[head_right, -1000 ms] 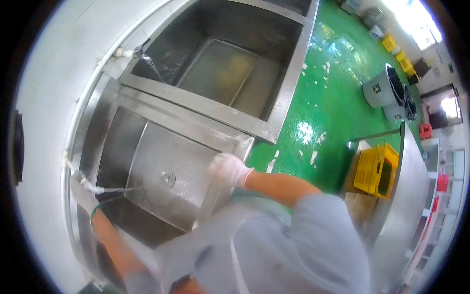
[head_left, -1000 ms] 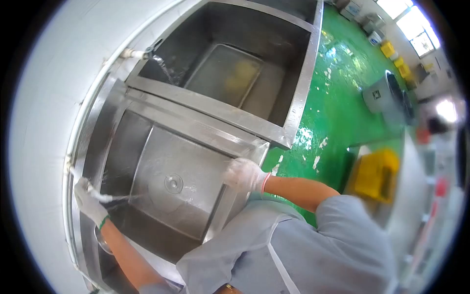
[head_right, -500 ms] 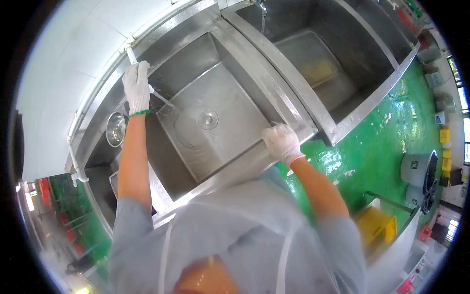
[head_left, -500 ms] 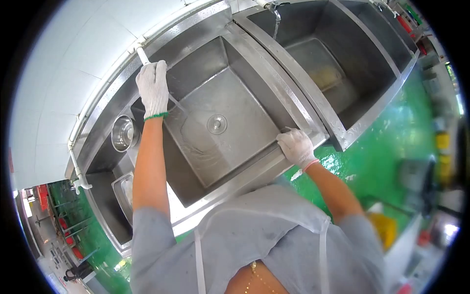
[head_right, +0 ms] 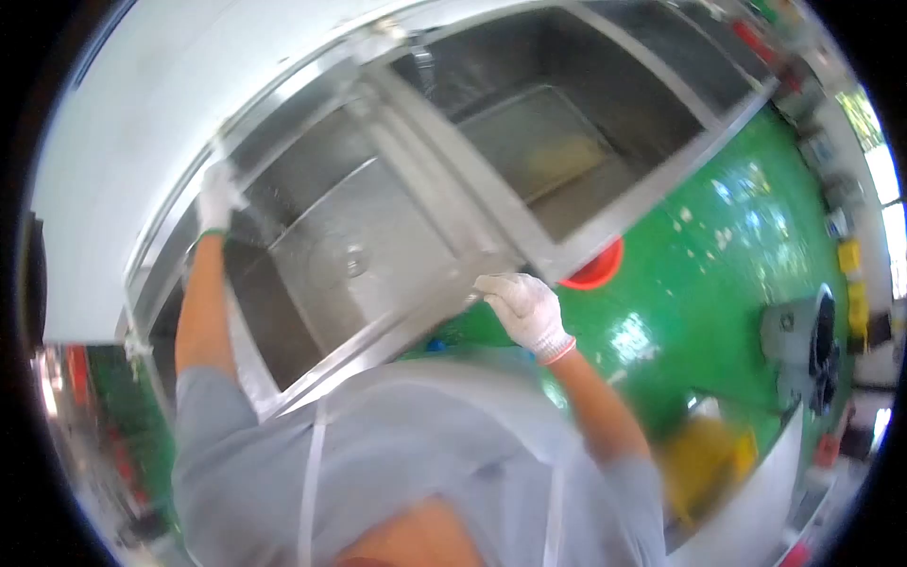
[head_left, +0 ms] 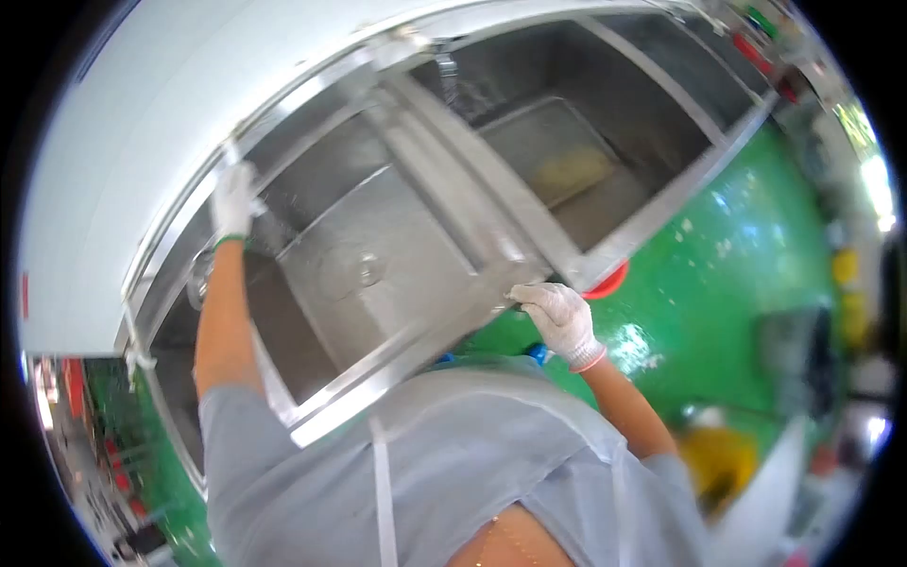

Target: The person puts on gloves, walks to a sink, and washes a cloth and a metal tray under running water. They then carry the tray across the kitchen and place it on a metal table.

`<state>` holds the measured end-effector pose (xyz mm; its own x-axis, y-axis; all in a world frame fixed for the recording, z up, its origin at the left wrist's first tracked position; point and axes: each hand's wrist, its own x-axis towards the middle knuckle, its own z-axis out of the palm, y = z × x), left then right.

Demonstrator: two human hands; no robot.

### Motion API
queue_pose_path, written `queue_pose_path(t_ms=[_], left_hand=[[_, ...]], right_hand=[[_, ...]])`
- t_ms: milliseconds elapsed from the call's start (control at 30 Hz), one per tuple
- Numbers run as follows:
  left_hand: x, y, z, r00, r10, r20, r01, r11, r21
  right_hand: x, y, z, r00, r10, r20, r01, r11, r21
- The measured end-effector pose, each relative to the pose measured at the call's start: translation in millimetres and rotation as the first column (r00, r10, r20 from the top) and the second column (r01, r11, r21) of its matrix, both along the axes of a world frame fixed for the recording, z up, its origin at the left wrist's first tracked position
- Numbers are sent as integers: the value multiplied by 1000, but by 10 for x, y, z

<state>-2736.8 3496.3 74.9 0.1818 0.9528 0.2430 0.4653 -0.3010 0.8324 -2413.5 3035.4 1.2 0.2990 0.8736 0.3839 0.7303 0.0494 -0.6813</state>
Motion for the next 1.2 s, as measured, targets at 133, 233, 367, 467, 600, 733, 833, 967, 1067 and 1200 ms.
queue_pose_path(t_ms=[133,233,367,467,600,733,833,967,1067,1200], left_hand=[[611,-644,154,745,442,-499,76,688,722],[1354,-1046,-147,788,130,-602,216,856,469],[2413,-1467,-920,879,-205,-432,220,975,-14],[3153,-1618,-1032,833,-280,-477,210,958,-195],[3989,-1804,-856,510,-107,-854,43,994,-99],[4193,-1500,-1050,499,-9,-867,-42,999,-34],[4202,-1295,-1095,510,40,-859,-70,998,4],[4302,-1240,-1096,499,34,-866,-93,996,-14],[4252,-1210,-1167,497,66,-865,-68,997,36],[4343,-1168,-1154,520,92,-849,-111,993,40]], right_hand=[[697,-795,89,953,-290,-84,277,951,-137],[1186,-1057,10,902,-416,-114,386,897,-217],[1759,-984,110,944,-330,17,331,943,-27],[2125,-619,247,937,-311,162,309,950,39],[2546,-229,181,950,-233,210,256,962,-94],[2923,200,76,965,-152,212,195,960,-201],[3407,845,-110,980,-46,192,113,930,-349],[4334,1930,-1082,974,148,170,-37,850,-526],[4686,2567,-1765,998,10,55,41,522,-852],[4419,2587,-2914,852,450,268,48,442,-896]])
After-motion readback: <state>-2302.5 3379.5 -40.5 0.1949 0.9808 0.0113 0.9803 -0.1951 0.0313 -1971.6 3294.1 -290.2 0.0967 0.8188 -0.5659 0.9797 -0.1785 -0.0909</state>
